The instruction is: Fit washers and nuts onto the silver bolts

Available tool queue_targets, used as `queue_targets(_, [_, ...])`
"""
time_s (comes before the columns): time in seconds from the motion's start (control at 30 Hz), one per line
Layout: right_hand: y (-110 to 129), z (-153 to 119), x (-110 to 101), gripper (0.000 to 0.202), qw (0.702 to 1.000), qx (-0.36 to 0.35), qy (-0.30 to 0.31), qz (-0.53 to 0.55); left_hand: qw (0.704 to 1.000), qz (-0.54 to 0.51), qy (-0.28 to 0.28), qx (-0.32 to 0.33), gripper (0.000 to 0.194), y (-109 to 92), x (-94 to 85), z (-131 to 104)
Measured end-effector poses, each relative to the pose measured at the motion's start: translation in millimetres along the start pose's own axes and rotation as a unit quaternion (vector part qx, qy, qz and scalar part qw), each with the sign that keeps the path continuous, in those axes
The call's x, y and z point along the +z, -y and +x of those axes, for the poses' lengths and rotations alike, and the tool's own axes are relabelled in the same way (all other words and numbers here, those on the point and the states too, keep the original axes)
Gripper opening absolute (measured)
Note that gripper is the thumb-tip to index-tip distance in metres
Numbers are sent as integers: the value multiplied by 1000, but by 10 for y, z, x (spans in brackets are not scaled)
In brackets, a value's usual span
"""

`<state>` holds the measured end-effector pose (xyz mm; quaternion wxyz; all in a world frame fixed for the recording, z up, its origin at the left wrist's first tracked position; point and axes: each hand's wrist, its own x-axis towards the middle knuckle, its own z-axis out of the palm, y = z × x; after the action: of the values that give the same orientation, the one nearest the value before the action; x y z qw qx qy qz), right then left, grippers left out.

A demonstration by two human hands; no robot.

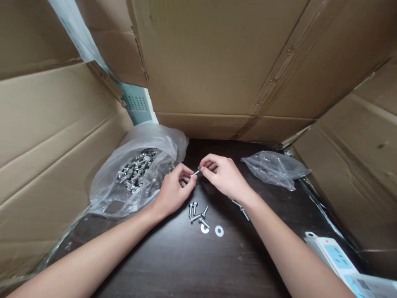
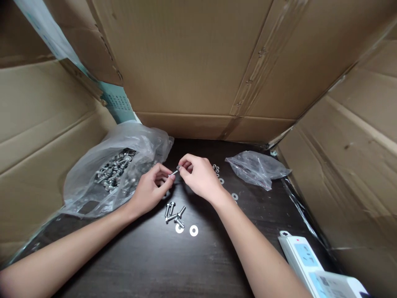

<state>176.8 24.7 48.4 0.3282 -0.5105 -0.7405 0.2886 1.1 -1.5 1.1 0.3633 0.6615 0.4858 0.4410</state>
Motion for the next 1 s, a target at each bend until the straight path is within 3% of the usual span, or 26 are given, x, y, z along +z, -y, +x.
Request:
queue_targets(0.5, [128, -58, -8, 25, 997, -44, 56, -21, 1000, 11, -1, 11, 16, 15, -16, -11])
queue_targets(0.6, [120, -44, -60, 28, 996, -35, 87, 2, 1000, 8, 4, 14, 15, 23, -12, -8])
queue_targets(0.67, [63, -13, -149, 29, 997, -19, 70, 5, 1000, 6, 12, 15, 15, 30, -8, -8])
queue_targets(0.77, [-93, 43, -354, 33, 995, 22, -42, -90, 999, 11, 27, 26, 14, 33, -5, -13])
queue_targets(0.83, [-210, 63, -482, 32, 979, 50, -80, -182, 998, 22, 43, 37, 14, 30, -6, -21])
queue_targets(0.9, [-310, 62, -551, 27, 963, 80, -62, -250, 996, 40, 62, 46, 13, 25, -10, -32])
queue_targets(1.0, [-399, 39, -521, 23, 944, 107, 13, -310, 993, 65, 80, 55, 13, 21, -15, -45])
